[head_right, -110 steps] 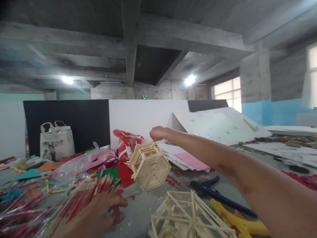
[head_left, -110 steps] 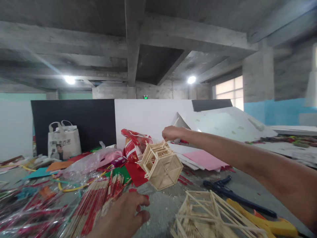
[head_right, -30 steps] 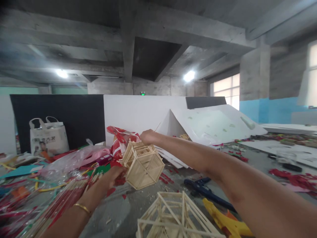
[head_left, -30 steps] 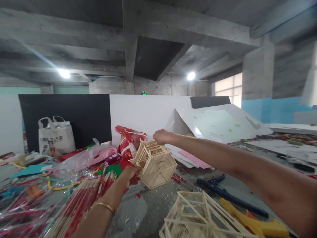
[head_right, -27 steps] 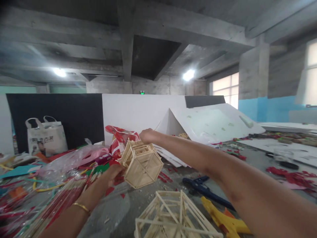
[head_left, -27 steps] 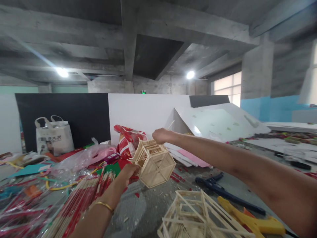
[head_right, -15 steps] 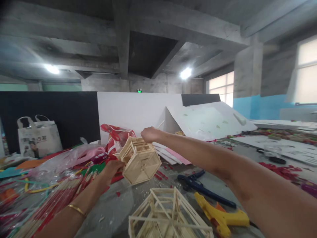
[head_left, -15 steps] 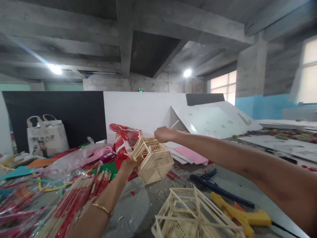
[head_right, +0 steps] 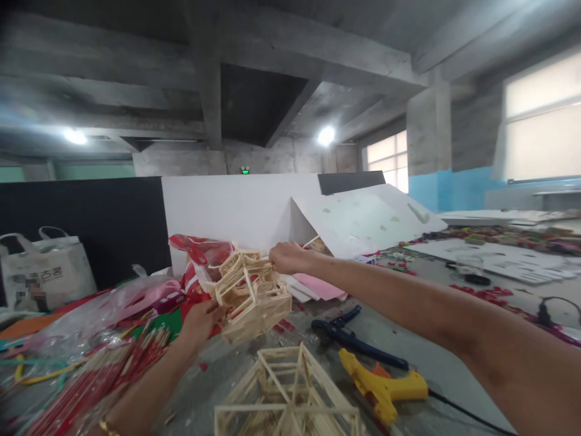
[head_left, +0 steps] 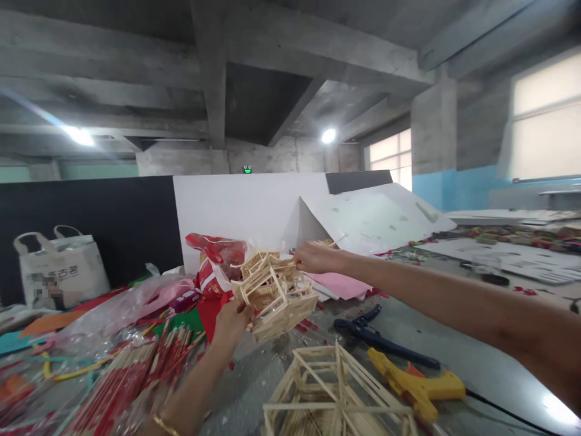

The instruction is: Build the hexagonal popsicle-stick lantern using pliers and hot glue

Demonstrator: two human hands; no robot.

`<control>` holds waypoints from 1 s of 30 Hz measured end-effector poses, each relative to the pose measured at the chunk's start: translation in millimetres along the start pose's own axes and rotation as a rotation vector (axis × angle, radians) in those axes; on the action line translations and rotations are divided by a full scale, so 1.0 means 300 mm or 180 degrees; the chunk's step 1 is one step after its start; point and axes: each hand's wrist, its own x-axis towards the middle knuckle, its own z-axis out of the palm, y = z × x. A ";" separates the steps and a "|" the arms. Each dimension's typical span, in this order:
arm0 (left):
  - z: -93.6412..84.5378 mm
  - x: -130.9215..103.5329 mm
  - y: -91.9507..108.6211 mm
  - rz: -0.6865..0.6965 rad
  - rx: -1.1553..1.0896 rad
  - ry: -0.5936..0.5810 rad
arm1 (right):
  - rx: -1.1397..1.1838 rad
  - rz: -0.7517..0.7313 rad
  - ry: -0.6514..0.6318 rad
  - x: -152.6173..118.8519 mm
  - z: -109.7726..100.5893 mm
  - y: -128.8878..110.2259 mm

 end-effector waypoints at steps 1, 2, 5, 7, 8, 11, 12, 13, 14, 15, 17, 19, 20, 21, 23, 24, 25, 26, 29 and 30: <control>0.001 -0.011 0.006 0.0036 0.0103 0.0024 | 0.0020 0.0005 0.0059 -0.021 0.008 0.001; 0.001 -0.022 0.013 0.0073 0.0223 0.0042 | 0.0040 0.0006 0.0123 -0.040 0.016 0.001; 0.001 -0.052 0.034 0.0127 0.0546 0.0025 | 0.0045 0.0017 0.0327 -0.089 0.040 0.002; 0.003 -0.064 0.046 0.0164 0.0635 -0.0017 | 0.0014 0.0049 0.0377 -0.113 0.050 0.006; 0.005 -0.068 0.050 0.0175 0.0632 -0.0030 | 0.0013 0.0062 0.0367 -0.123 0.053 0.009; 0.012 -0.071 0.058 0.0190 0.0485 -0.0004 | 0.0097 0.0079 0.0302 -0.149 0.061 0.020; 0.015 -0.071 0.059 0.0188 0.0440 0.0016 | 0.0134 0.0080 0.0305 -0.158 0.065 0.024; 0.018 -0.071 0.059 0.0184 0.0407 0.0048 | 0.0172 0.0069 0.0328 -0.167 0.070 0.029; 0.021 -0.071 0.059 0.0179 0.0392 0.0066 | 0.0204 0.0051 0.0365 -0.176 0.077 0.033; 0.024 -0.071 0.058 0.0181 0.0392 0.0069 | 0.0232 0.0030 0.0405 -0.184 0.085 0.037; 0.029 -0.072 0.053 0.0196 0.0403 0.0057 | 0.0266 -0.0003 0.0490 -0.199 0.102 0.044; 0.032 -0.072 0.049 0.0211 0.0388 0.0017 | 0.0277 -0.0026 0.0518 -0.212 0.120 0.047; 0.033 -0.072 0.049 0.0214 0.0367 -0.0014 | 0.0285 -0.0032 0.0514 -0.217 0.128 0.048; 0.035 -0.072 0.050 0.0215 0.0335 -0.0033 | 0.0300 -0.0047 0.0502 -0.222 0.135 0.048; 0.036 -0.074 0.059 0.0164 0.0268 -0.0024 | 0.0337 -0.0057 0.0478 -0.232 0.144 0.046; 0.037 -0.075 0.067 0.0124 0.0238 0.0003 | 0.0355 -0.0057 0.0469 -0.237 0.146 0.046; 0.037 -0.077 0.076 0.0089 0.0208 0.0041 | 0.0367 -0.0076 0.0451 -0.242 0.146 0.046; 0.038 -0.079 0.087 0.0049 0.0169 0.0062 | 0.0378 -0.0107 0.0425 -0.246 0.146 0.046; 0.037 -0.083 0.114 -0.0042 -0.0076 -0.0022 | 0.0482 -0.0161 0.0403 -0.257 0.148 0.053; 0.037 -0.084 0.120 -0.0082 -0.0109 -0.0018 | 0.0535 -0.0156 0.0430 -0.259 0.151 0.056</control>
